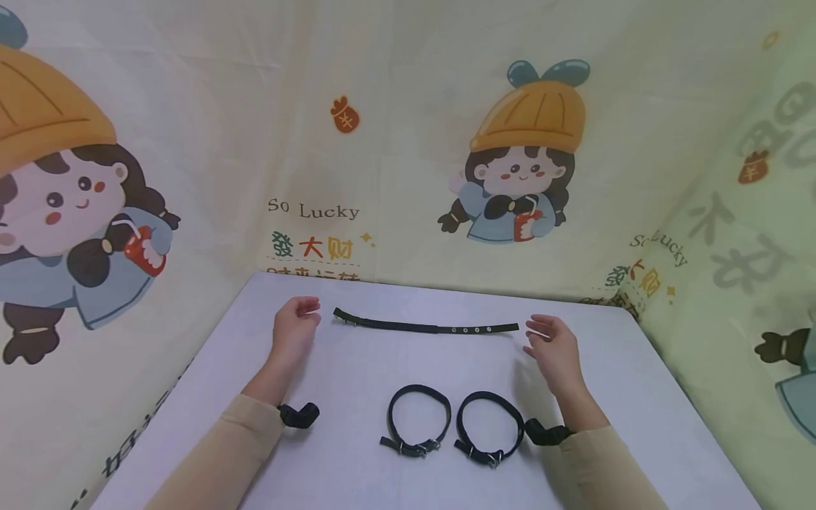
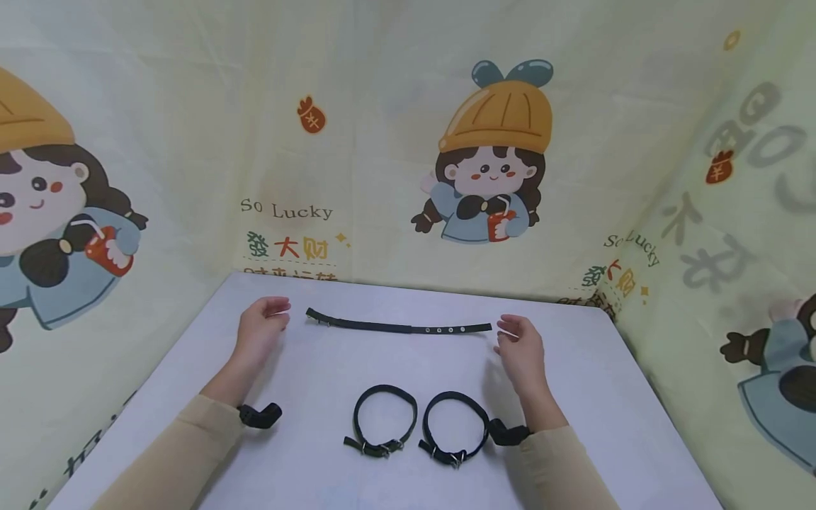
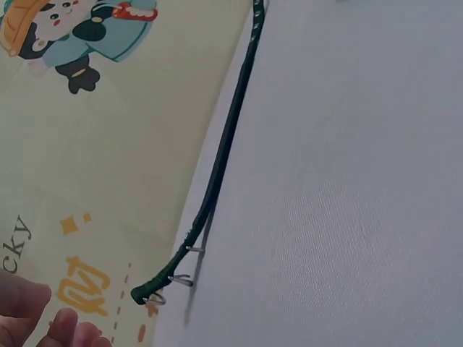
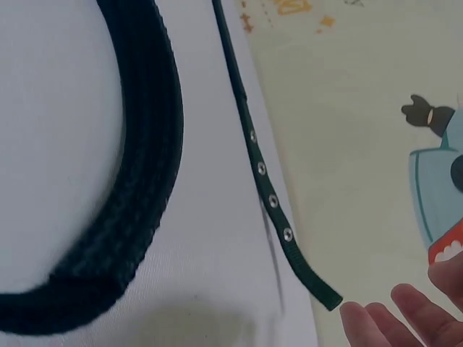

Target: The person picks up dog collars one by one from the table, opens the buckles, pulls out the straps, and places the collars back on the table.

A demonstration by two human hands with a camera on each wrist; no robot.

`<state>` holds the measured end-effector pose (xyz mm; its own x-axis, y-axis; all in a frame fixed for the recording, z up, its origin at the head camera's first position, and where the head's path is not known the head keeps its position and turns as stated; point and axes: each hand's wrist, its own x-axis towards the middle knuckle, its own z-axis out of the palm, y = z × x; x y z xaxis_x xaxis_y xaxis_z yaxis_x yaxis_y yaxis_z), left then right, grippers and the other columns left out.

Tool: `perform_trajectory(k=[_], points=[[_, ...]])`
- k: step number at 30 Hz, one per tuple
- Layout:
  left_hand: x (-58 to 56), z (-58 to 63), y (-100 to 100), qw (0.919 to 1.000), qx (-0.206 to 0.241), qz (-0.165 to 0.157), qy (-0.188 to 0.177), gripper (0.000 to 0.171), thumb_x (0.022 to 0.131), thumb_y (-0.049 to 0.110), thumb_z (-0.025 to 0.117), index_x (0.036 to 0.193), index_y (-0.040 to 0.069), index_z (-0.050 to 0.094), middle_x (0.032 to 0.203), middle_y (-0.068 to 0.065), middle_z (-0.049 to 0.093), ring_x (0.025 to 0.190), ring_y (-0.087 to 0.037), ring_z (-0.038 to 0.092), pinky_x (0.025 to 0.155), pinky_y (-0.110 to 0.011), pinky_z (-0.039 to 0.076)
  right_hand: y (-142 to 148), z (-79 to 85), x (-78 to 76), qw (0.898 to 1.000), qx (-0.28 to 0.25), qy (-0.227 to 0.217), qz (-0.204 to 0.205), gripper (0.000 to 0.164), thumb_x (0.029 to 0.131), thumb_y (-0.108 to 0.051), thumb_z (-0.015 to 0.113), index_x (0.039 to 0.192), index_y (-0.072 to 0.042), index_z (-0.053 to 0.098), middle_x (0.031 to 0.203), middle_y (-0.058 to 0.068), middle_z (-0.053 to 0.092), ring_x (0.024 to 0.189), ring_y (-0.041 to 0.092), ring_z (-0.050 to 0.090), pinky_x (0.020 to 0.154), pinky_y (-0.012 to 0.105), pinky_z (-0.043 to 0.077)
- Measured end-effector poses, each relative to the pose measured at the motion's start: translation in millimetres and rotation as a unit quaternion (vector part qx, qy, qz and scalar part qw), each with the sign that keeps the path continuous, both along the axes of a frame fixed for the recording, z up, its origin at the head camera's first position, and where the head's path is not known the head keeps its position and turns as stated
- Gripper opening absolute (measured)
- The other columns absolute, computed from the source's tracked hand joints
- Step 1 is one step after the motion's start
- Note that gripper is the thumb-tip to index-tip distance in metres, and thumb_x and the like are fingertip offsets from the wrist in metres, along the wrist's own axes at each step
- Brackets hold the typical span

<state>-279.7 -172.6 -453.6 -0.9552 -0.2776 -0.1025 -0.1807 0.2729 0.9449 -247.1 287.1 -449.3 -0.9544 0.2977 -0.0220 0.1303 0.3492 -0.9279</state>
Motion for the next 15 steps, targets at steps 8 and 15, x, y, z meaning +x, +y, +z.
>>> perform_trajectory(k=[8,15], points=[[12.2,2.8,19.3,0.9965,-0.023,-0.079,0.011,0.040,0.108,0.007,0.059,0.148,0.008,0.056,0.148,-0.013,0.061,0.138,-0.032,0.057,0.115,-0.051,0.052,-14.6,11.4,14.2,0.999,0.025,0.006,0.024,0.045,0.108,-0.006,0.057,0.153,-0.006,0.051,0.154,0.019,0.060,0.142,0.037,0.060,0.099,0.031,0.062],[29.2,6.8,39.7,0.9914,-0.057,-0.117,0.011,0.039,0.106,0.011,0.067,0.144,0.017,0.060,0.145,-0.008,0.064,0.140,-0.029,0.056,0.115,-0.052,0.052,-28.5,17.8,28.8,0.996,0.048,0.018,0.066,0.044,0.106,-0.006,0.062,0.149,-0.007,0.054,0.150,0.019,0.063,0.139,0.036,0.062,0.100,0.029,0.061]])
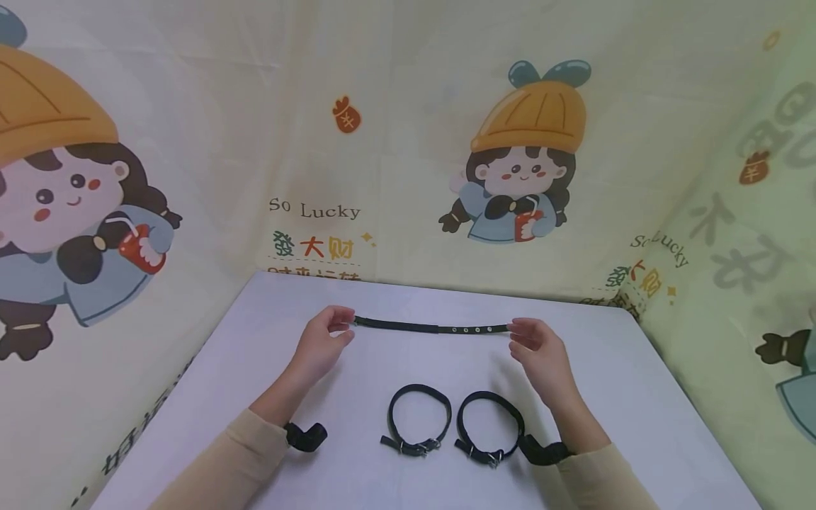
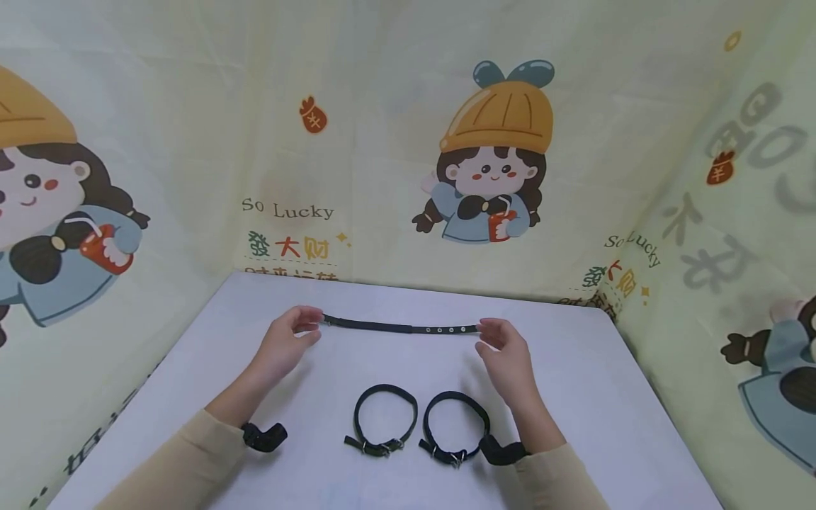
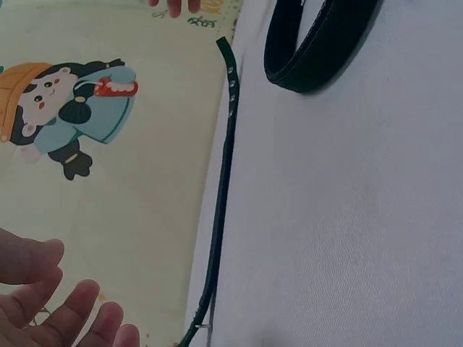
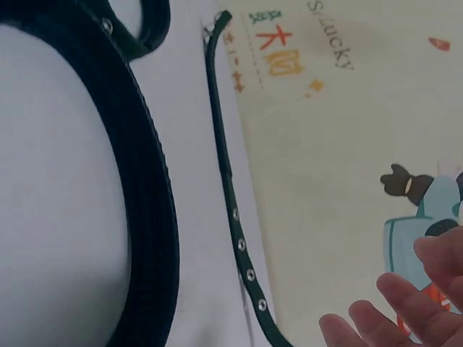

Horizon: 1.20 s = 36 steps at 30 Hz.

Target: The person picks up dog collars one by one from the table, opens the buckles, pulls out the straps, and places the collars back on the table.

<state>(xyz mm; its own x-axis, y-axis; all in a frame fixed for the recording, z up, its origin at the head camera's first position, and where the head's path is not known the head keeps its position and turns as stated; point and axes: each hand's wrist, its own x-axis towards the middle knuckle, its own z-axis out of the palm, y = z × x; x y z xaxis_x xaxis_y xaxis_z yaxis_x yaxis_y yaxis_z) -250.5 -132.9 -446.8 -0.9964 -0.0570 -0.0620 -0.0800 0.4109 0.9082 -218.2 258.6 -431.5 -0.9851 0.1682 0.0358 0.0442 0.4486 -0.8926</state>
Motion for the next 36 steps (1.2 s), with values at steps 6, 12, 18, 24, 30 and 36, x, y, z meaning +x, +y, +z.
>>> perform_trajectory(k=[6,12,18,24,30,36], points=[[15.4,2.6,11.3,0.9990,-0.020,-0.036,0.019,0.040,0.103,0.014,0.073,0.141,0.019,0.062,0.140,-0.002,0.067,0.138,-0.026,0.058,0.111,-0.050,0.056,-10.1,4.7,10.6,0.999,0.023,0.013,0.035,0.044,0.103,-0.007,0.067,0.146,-0.009,0.058,0.147,0.017,0.067,0.139,0.034,0.063,0.109,0.042,0.057],[26.5,3.6,20.3,0.9960,-0.054,-0.062,0.036,0.039,0.099,0.017,0.080,0.134,0.025,0.065,0.133,0.003,0.070,0.133,-0.023,0.062,0.111,-0.048,0.055,-19.2,5.5,19.7,0.997,0.042,0.013,0.064,0.044,0.101,-0.008,0.072,0.144,-0.011,0.061,0.144,0.013,0.070,0.139,0.033,0.064,0.112,0.053,0.054],[33.1,1.4,28.8,0.9938,-0.062,-0.087,0.031,0.039,0.096,0.015,0.082,0.129,0.029,0.068,0.127,0.008,0.072,0.129,-0.026,0.064,0.109,-0.047,0.055,-26.5,3.5,26.3,0.994,0.068,0.003,0.083,0.046,0.099,-0.008,0.075,0.142,-0.016,0.062,0.143,0.008,0.071,0.138,0.033,0.064,0.109,0.053,0.057],[37.9,-4.0,32.3,0.9875,-0.069,-0.135,0.045,0.040,0.094,0.012,0.084,0.128,0.027,0.069,0.125,0.006,0.075,0.128,-0.022,0.065,0.107,-0.047,0.054,-37.1,1.6,33.5,0.991,0.066,-0.004,0.120,0.045,0.097,-0.005,0.077,0.139,-0.016,0.064,0.140,0.007,0.072,0.136,0.032,0.065,0.108,0.049,0.058],[43.1,-5.9,35.3,0.9763,-0.087,-0.194,0.040,0.044,0.093,0.012,0.085,0.132,0.022,0.069,0.126,0.006,0.075,0.129,-0.026,0.065,0.109,-0.049,0.053,-48.4,-0.8,39.9,0.988,0.059,-0.012,0.140,0.046,0.095,-0.002,0.078,0.136,-0.016,0.067,0.137,0.002,0.074,0.134,0.027,0.067,0.112,0.052,0.055],[48.3,-6.8,38.7,0.9633,-0.106,-0.244,0.037,0.045,0.091,0.011,0.086,0.131,0.021,0.069,0.126,0.003,0.076,0.126,-0.027,0.066,0.107,-0.050,0.055,-57.8,-3.4,45.2,0.987,0.048,-0.012,0.152,0.047,0.093,0.000,0.080,0.134,-0.017,0.068,0.134,0.003,0.076,0.131,0.027,0.068,0.110,0.052,0.056]])
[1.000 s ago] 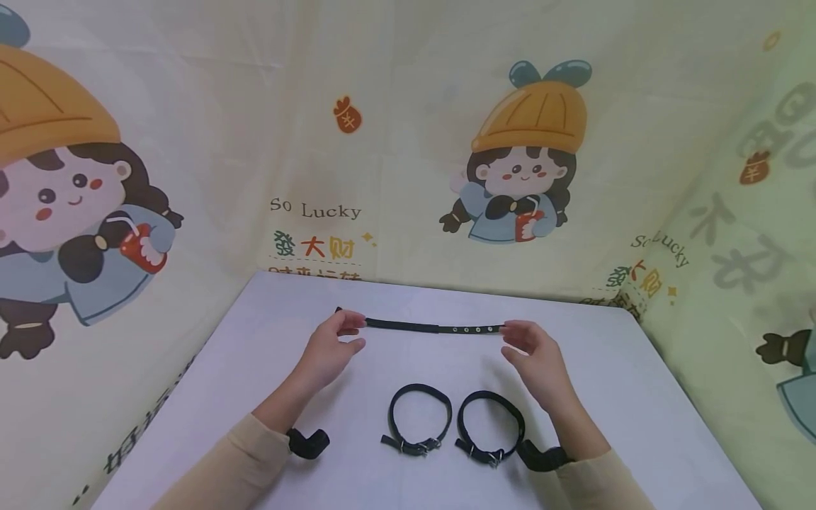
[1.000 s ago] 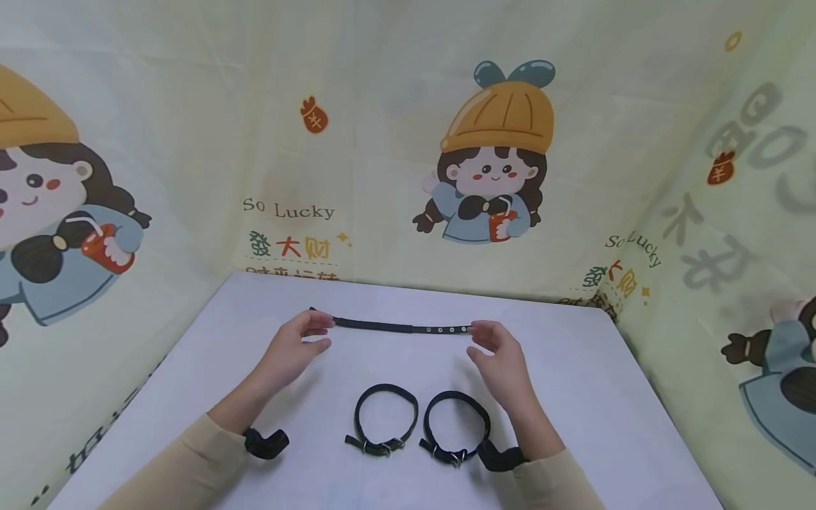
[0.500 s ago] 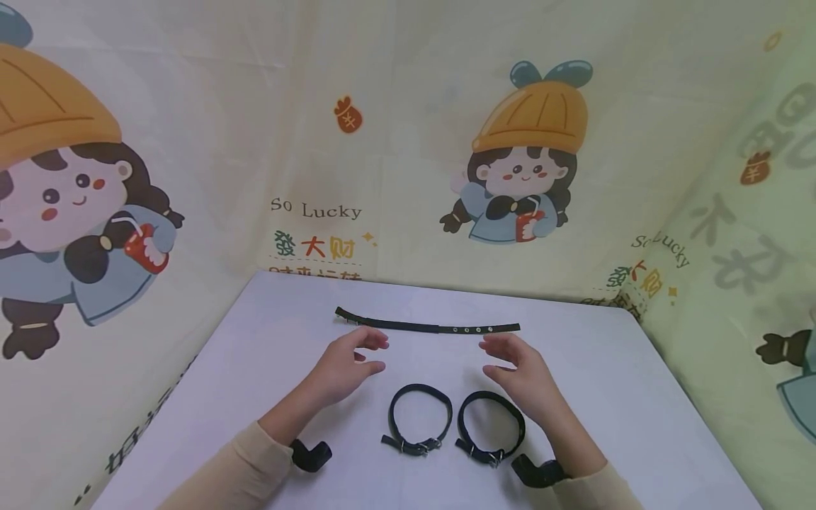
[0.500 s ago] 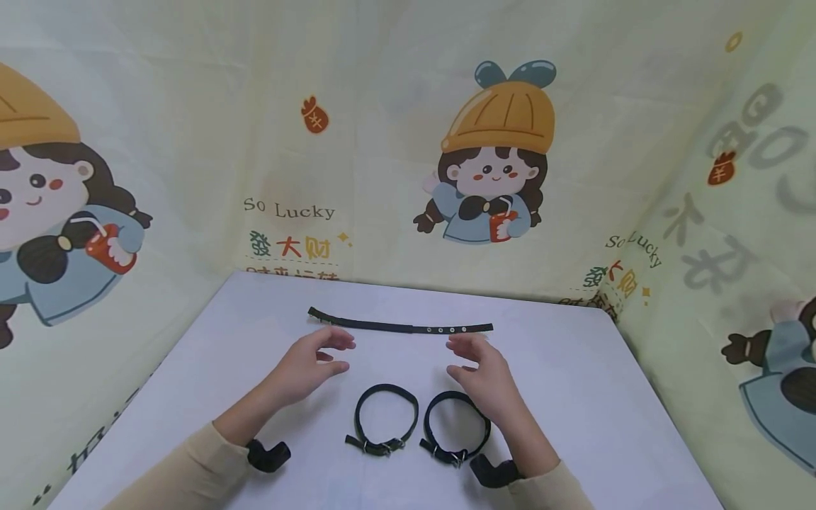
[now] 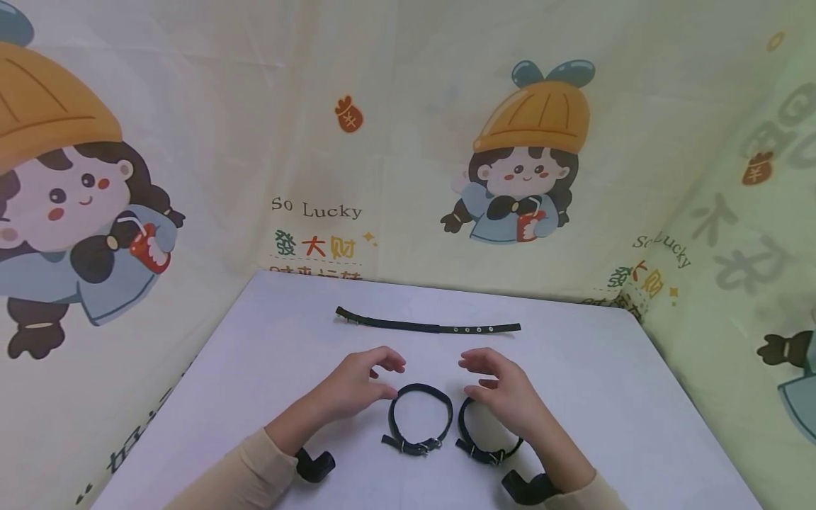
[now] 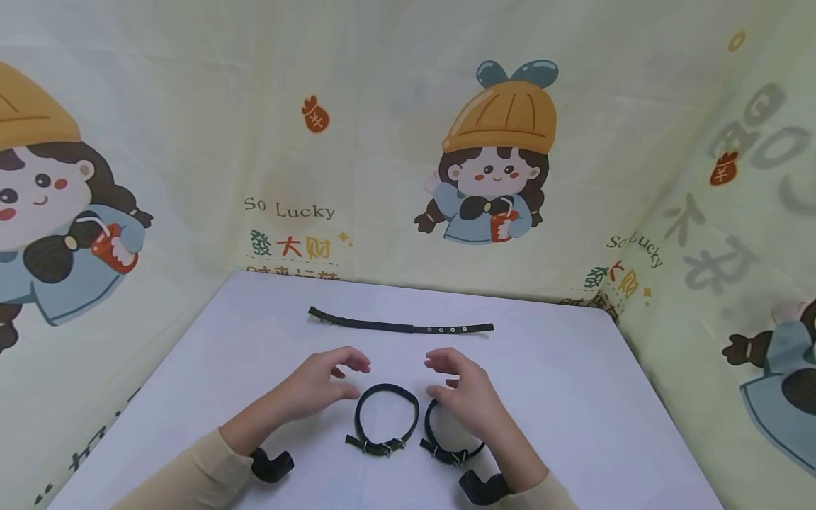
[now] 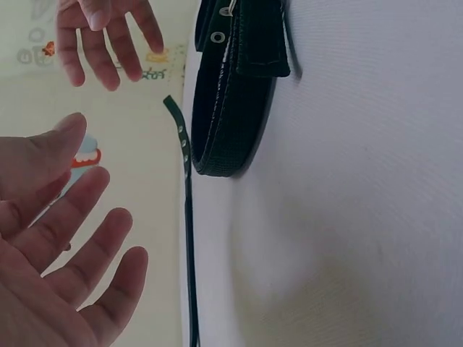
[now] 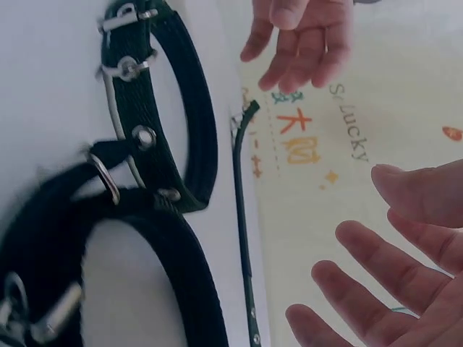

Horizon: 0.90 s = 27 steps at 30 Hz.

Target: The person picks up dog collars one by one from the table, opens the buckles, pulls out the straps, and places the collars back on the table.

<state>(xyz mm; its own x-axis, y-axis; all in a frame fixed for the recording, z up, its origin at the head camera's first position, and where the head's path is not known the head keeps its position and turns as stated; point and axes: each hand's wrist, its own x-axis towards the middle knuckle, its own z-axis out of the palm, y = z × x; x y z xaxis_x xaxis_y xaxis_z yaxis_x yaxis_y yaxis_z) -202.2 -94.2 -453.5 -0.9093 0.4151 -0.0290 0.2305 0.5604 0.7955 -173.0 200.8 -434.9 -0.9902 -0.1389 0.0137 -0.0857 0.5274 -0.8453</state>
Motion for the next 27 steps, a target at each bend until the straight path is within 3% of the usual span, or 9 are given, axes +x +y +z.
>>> perform_trajectory(k=[5,12,18,27], points=[[2.1,-2.2,1.7,0.9996,-0.005,-0.026,-0.006,0.044,0.089,0.011,0.087,0.129,0.021,0.070,0.123,0.008,0.076,0.124,-0.024,0.067,0.106,-0.049,0.055,-7.8,-5.1,6.1,1.000,0.004,-0.003,0.024,0.048,0.091,0.002,0.080,0.133,-0.019,0.068,0.131,0.003,0.076,0.128,0.031,0.070,0.106,0.047,0.059],[4.2,-6.9,3.2,0.9980,-0.007,-0.062,-0.013,0.044,0.088,0.012,0.089,0.127,0.022,0.071,0.120,0.012,0.075,0.123,-0.021,0.066,0.107,-0.049,0.054,-14.6,-9.8,12.9,0.997,0.021,0.000,0.080,0.044,0.090,0.000,0.082,0.131,-0.012,0.069,0.127,0.006,0.077,0.120,0.033,0.072,0.100,0.048,0.061],[6.9,-8.7,6.3,0.9958,-0.022,-0.088,-0.013,0.042,0.087,0.013,0.090,0.123,0.023,0.072,0.115,0.019,0.073,0.121,-0.015,0.066,0.107,-0.046,0.056,-18.7,-13.4,17.1,0.993,0.046,-0.026,0.108,0.039,0.091,-0.004,0.083,0.126,-0.014,0.072,0.124,0.007,0.078,0.108,0.029,0.072,0.092,0.038,0.061],[12.0,-11.8,9.0,0.9925,-0.034,-0.117,-0.002,0.043,0.087,0.013,0.090,0.124,0.023,0.072,0.114,0.018,0.075,0.117,-0.008,0.066,0.102,-0.038,0.056,-22.8,-26.4,22.7,0.984,0.095,-0.001,0.151,0.033,0.089,-0.011,0.086,0.118,-0.021,0.075,0.117,-0.006,0.080,0.107,0.021,0.070,0.086,0.031,0.059]])
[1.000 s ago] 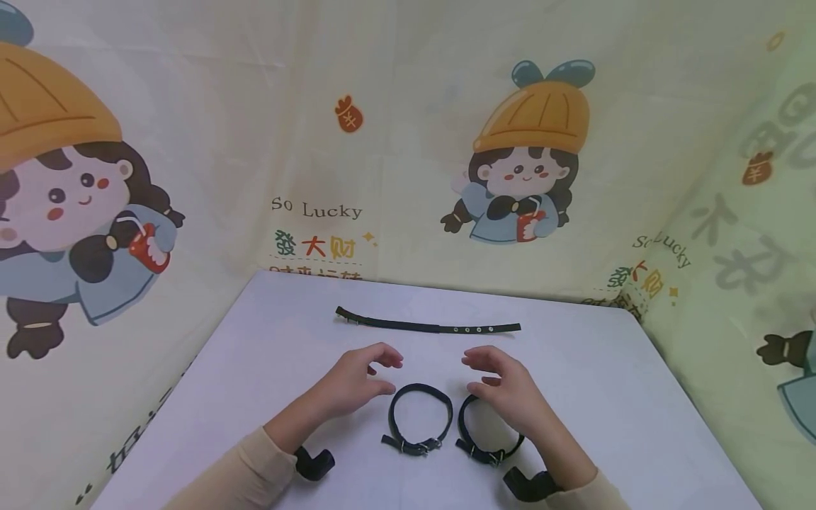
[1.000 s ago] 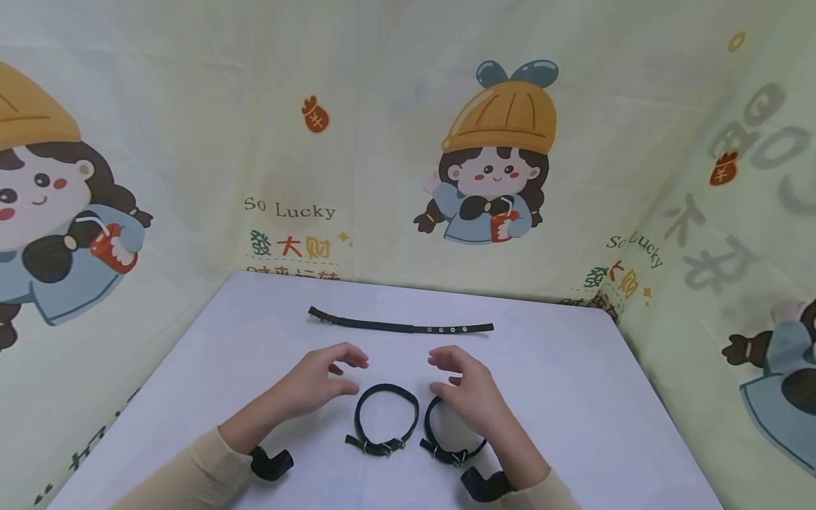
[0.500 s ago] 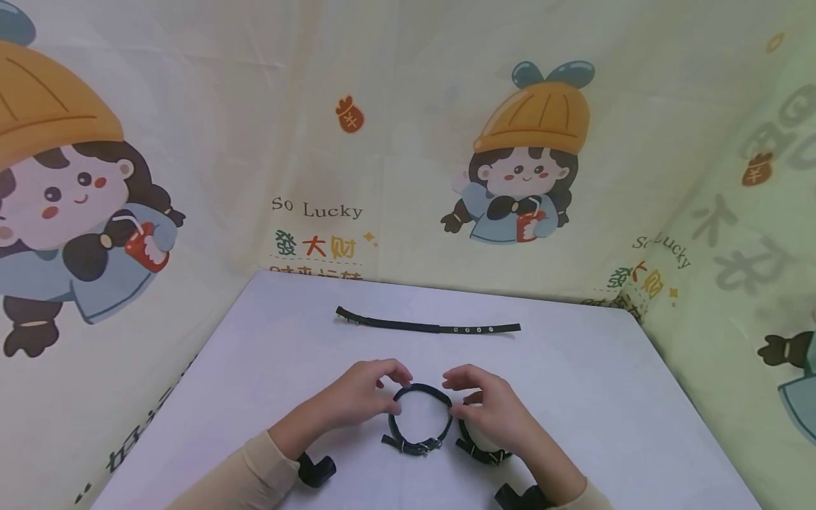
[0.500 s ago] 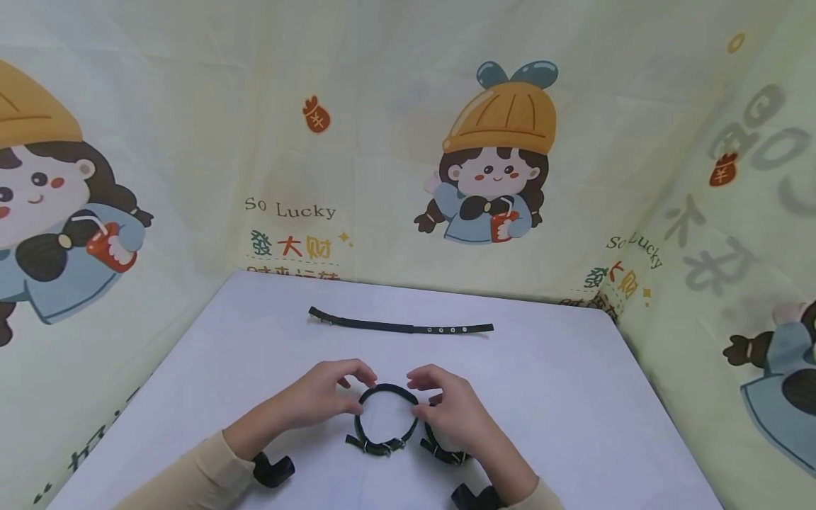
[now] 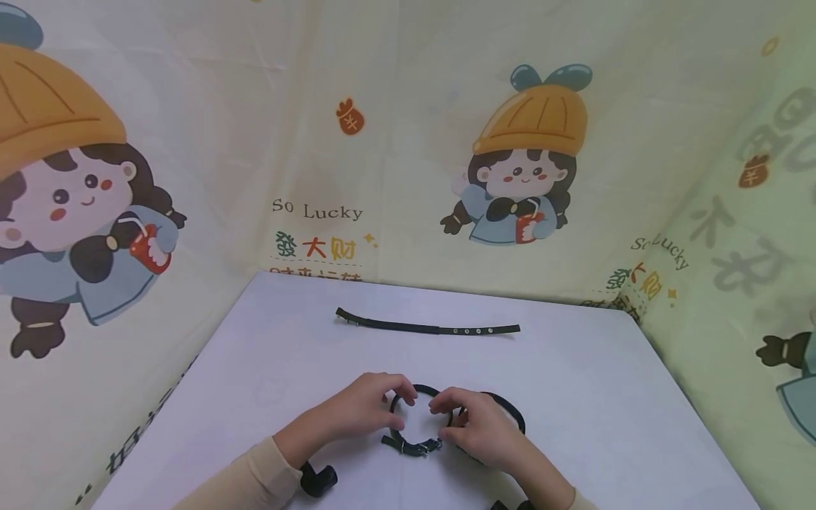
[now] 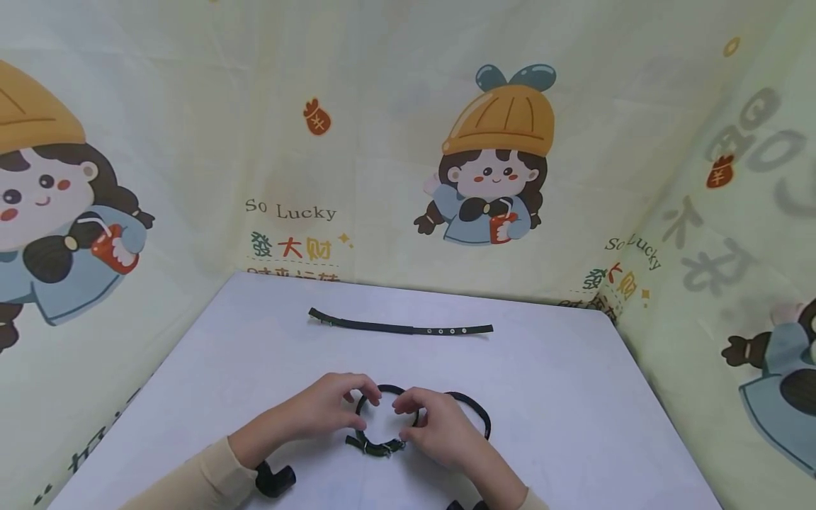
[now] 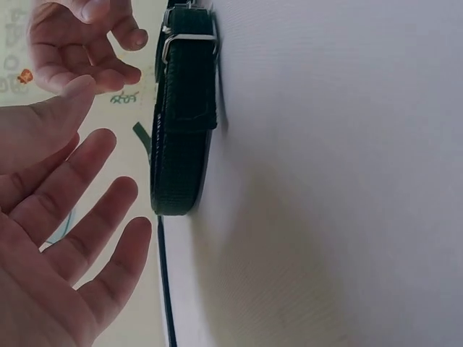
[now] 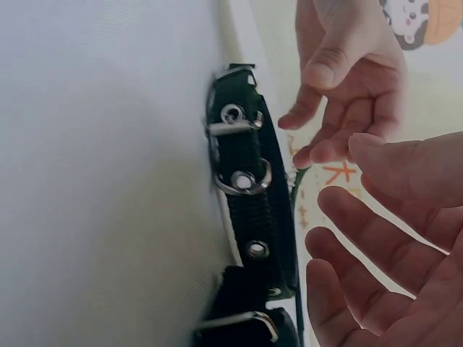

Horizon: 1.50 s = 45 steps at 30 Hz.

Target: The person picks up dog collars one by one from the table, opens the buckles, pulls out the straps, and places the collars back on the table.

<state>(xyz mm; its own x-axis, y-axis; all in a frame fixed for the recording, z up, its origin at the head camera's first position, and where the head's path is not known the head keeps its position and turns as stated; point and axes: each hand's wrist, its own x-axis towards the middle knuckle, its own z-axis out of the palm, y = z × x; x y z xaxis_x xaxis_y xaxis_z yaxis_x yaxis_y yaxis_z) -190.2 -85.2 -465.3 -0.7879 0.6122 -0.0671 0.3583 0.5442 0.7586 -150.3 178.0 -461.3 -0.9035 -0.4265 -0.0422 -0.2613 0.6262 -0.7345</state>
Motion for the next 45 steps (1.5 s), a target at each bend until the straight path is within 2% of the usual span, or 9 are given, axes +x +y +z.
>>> perform_trajectory(k=[7,12,19,27,31,37,41,45], points=[[1.1,-2.9,1.0,0.9995,-0.017,-0.022,-0.013,0.042,0.085,0.011,0.091,0.121,0.025,0.072,0.111,0.016,0.076,0.106,-0.007,0.065,0.089,-0.025,0.052,-4.5,-5.3,2.7,1.000,-0.003,-0.013,0.012,0.033,0.088,-0.010,0.087,0.115,-0.024,0.075,0.115,-0.007,0.079,0.100,0.015,0.069,0.081,0.027,0.057],[1.6,-6.0,0.7,0.9988,-0.021,-0.038,-0.022,0.043,0.085,0.010,0.091,0.119,0.027,0.072,0.109,0.017,0.075,0.101,-0.005,0.064,0.087,-0.022,0.051,-7.3,-8.5,3.4,1.000,-0.002,-0.008,0.020,0.032,0.087,-0.008,0.086,0.113,-0.023,0.076,0.114,-0.005,0.079,0.090,0.010,0.066,0.077,0.024,0.054],[3.2,-8.9,1.4,0.9986,-0.031,-0.041,-0.012,0.042,0.084,0.008,0.091,0.117,0.027,0.072,0.105,0.018,0.074,0.093,-0.003,0.062,0.084,-0.021,0.051,-10.2,-13.0,3.3,0.999,0.022,0.006,0.025,0.030,0.085,-0.007,0.087,0.108,-0.023,0.076,0.108,-0.009,0.078,0.087,0.003,0.065,0.078,0.023,0.053],[3.8,-6.6,2.4,0.9970,-0.058,-0.050,-0.007,0.042,0.083,0.007,0.091,0.116,0.026,0.073,0.100,0.018,0.071,0.094,0.000,0.060,0.087,-0.023,0.051,-14.1,-15.2,4.1,0.999,0.040,-0.003,0.036,0.028,0.084,-0.004,0.086,0.101,-0.025,0.077,0.096,-0.017,0.073,0.088,0.000,0.064,0.081,0.023,0.054],[3.1,-8.2,2.4,0.9955,-0.071,-0.063,-0.005,0.042,0.082,0.006,0.091,0.114,0.027,0.073,0.098,0.018,0.070,0.095,0.001,0.057,0.087,-0.024,0.050,-15.7,-17.3,3.5,0.998,0.044,0.009,0.050,0.029,0.082,-0.002,0.087,0.098,-0.025,0.077,0.092,-0.018,0.072,0.087,-0.001,0.062,0.080,0.023,0.054],[3.2,-14.0,3.0,0.9924,-0.092,-0.079,0.017,0.041,0.081,0.003,0.090,0.109,0.029,0.074,0.093,0.021,0.067,0.094,0.002,0.055,0.088,-0.023,0.049,-18.8,-22.7,3.9,0.996,0.063,0.033,0.056,0.030,0.080,-0.004,0.090,0.095,-0.025,0.077,0.088,-0.020,0.070,0.085,-0.003,0.058,0.079,0.024,0.052],[4.6,-14.8,3.0,0.9924,-0.095,-0.072,0.033,0.037,0.083,0.004,0.089,0.106,0.029,0.074,0.091,0.022,0.066,0.092,0.003,0.054,0.087,-0.022,0.048,-20.5,-25.0,4.9,0.995,0.075,0.052,0.052,0.031,0.079,-0.003,0.090,0.093,-0.027,0.076,0.087,-0.020,0.069,0.084,-0.004,0.058,0.077,0.025,0.051],[6.7,-14.5,2.6,0.9937,-0.087,-0.063,0.032,0.034,0.084,0.004,0.087,0.104,0.028,0.073,0.090,0.021,0.066,0.090,0.002,0.054,0.084,-0.022,0.047,-19.8,-24.4,5.8,0.996,0.069,0.040,0.034,0.031,0.081,-0.002,0.089,0.091,-0.028,0.076,0.088,-0.021,0.068,0.084,-0.003,0.058,0.077,0.023,0.051]])
